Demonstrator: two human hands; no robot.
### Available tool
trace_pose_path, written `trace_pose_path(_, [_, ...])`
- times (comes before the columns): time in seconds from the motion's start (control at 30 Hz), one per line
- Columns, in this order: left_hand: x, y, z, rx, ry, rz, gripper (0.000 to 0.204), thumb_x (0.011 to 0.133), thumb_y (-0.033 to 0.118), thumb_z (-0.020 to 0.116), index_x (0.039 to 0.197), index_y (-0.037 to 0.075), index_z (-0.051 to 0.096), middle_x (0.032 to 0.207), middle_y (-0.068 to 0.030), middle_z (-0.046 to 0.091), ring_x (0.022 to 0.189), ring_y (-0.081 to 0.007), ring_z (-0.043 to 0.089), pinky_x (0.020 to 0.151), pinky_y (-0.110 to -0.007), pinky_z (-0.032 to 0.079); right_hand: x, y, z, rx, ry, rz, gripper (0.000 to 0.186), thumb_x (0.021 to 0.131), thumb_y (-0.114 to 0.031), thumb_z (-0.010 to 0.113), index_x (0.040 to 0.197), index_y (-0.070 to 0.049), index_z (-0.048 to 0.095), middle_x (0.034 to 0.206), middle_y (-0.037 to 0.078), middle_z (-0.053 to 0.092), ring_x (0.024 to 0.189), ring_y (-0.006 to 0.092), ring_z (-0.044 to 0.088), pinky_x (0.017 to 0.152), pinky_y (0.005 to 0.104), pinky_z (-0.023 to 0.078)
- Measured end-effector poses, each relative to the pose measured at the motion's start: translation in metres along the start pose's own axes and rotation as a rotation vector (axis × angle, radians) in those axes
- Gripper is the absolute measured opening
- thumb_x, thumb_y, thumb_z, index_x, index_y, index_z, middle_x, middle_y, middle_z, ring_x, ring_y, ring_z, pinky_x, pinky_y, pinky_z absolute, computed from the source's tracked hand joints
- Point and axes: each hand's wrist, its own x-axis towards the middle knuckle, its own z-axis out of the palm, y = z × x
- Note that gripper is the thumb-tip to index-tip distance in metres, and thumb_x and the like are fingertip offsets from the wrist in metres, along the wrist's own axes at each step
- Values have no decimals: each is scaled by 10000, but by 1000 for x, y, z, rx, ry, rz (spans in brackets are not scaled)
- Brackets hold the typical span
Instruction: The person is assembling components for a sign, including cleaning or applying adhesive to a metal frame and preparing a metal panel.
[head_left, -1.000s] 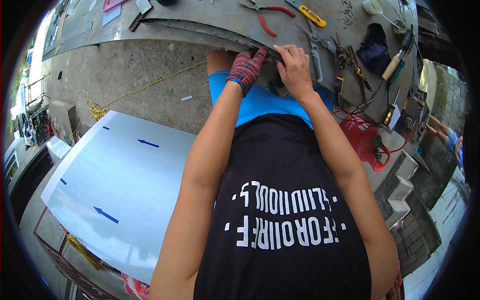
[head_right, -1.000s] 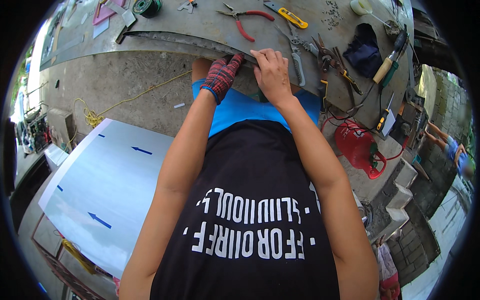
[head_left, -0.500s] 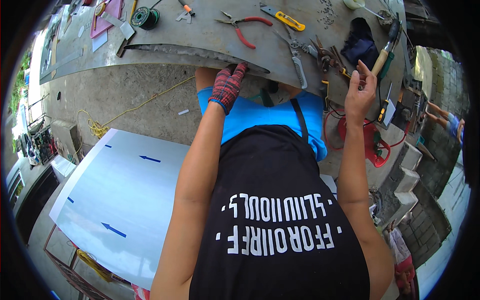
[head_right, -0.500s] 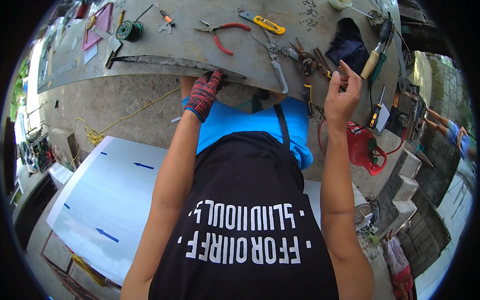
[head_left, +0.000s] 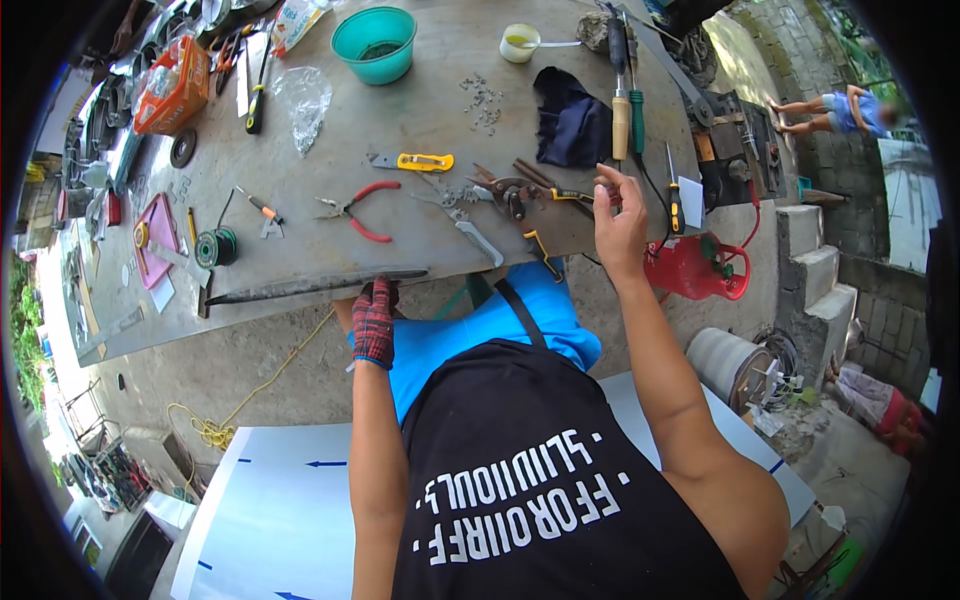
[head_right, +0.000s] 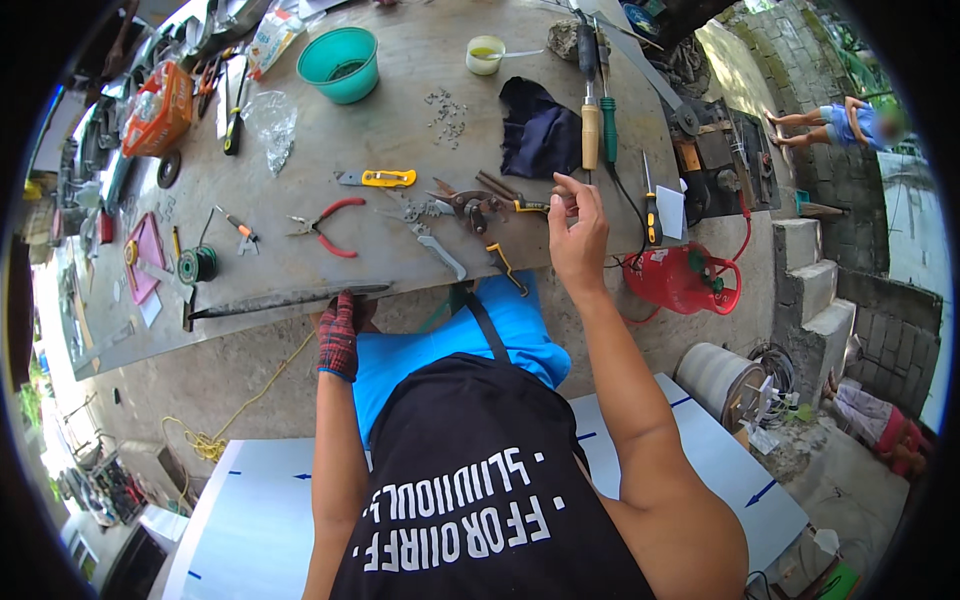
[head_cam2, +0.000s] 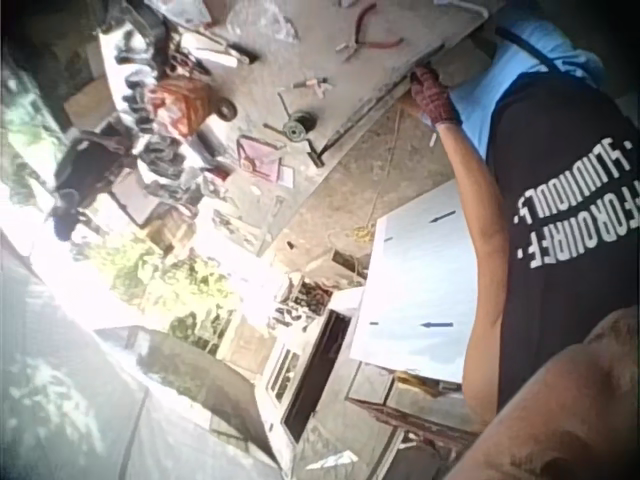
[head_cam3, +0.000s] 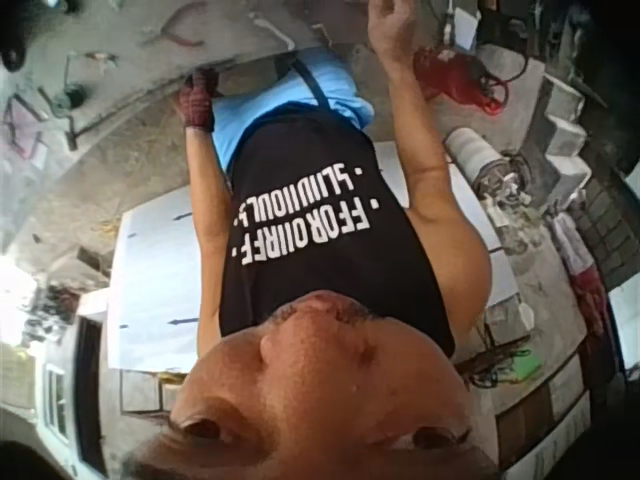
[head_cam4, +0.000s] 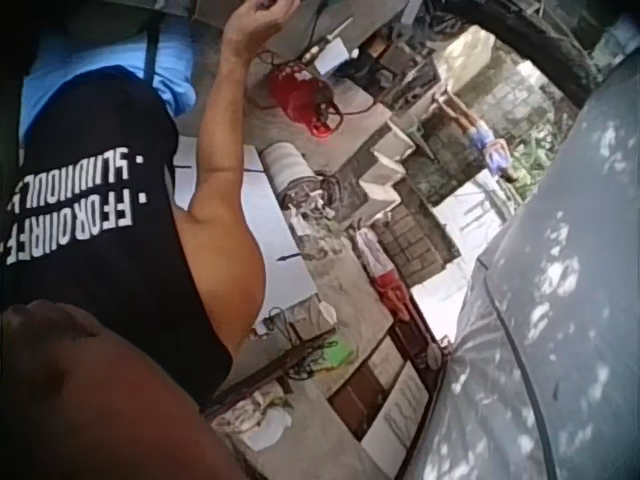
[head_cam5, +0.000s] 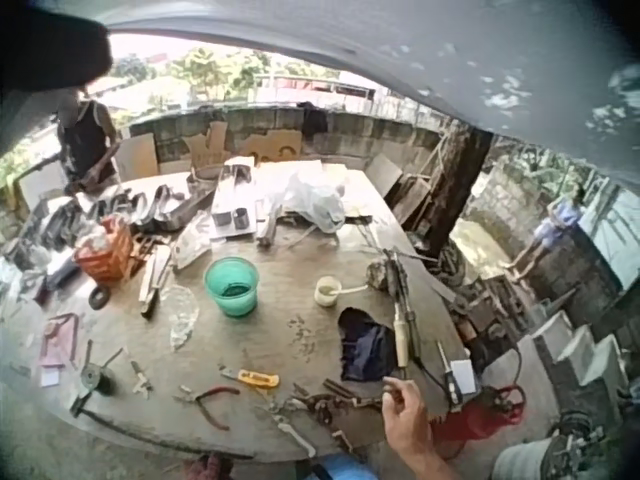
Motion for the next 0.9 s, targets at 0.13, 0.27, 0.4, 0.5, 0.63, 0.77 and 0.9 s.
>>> trace_pose_path(0.13, [-6, 14, 7, 23, -12, 28, 474, 1077, 432, 599, 1058, -20, 742, 924, -84, 735, 840, -179, 620, 780, -331, 486, 7, -5, 1, 27, -1, -6, 253, 989, -41, 636, 1237, -17, 685, 994, 89, 652, 817, 196, 640, 772, 332, 532])
trace_pose_path(0.27, [-8, 17, 9, 57, -6, 30, 466, 1078, 432, 597, 1078, -10, 742, 924, -75, 734, 841, -172, 620, 780, -326, 487, 6, -9, 6, 61, -15, 4, 253, 1011, -60, 619, 1251, -21, 688, 1008, 72, 656, 841, 156, 636, 791, 302, 530])
trace_pose_path(0.4, [-7, 19, 6, 126, -24, -2, 465, 1076, 437, 598, 1073, -4, 748, 906, -65, 727, 819, -162, 604, 752, -326, 475, 1, -14, 14, 79, -25, -21, 253, 1009, -58, 620, 1249, -22, 691, 1006, 74, 661, 845, 155, 641, 792, 302, 531])
trace_pose_path(0.5, [-3, 8, 4, -9, -25, 11, 460, 1075, 438, 599, 1074, 5, 755, 893, -50, 719, 793, -152, 582, 718, -325, 457, -4, -18, 17, 74, -60, -21, 246, 1011, -59, 618, 1240, -18, 694, 1008, 76, 665, 851, 158, 646, 794, 303, 532])
trace_pose_path(0.63, [-6, 10, 4, 38, -20, 11, 448, 1075, 423, 598, 1087, 5, 757, 895, -54, 719, 781, -159, 573, 706, -329, 451, -8, -19, 26, 102, -90, -33, 235, 1005, -55, 624, 1225, -13, 698, 998, 78, 666, 840, 162, 647, 784, 302, 531])
trace_pose_path(0.77, [-26, 48, 16, 274, 21, 64, 454, 1077, 398, 594, 1110, -30, 740, 930, -108, 740, 817, -208, 617, 763, -351, 495, -3, -24, 33, 106, -112, -12, 180, 988, -49, 643, 1149, -3, 707, 966, 79, 663, 803, 162, 643, 755, 305, 528])
trace_pose_path(0.9, [-15, 30, 11, 162, 16, 72, 454, 1075, 392, 600, 1116, -39, 736, 965, -124, 752, 848, -222, 643, 785, -356, 507, 20, -7, 61, 36, -229, -11, 103, 939, -42, 666, 1033, -19, 698, 980, 119, 674, 825, 263, 669, 754, 384, 539])
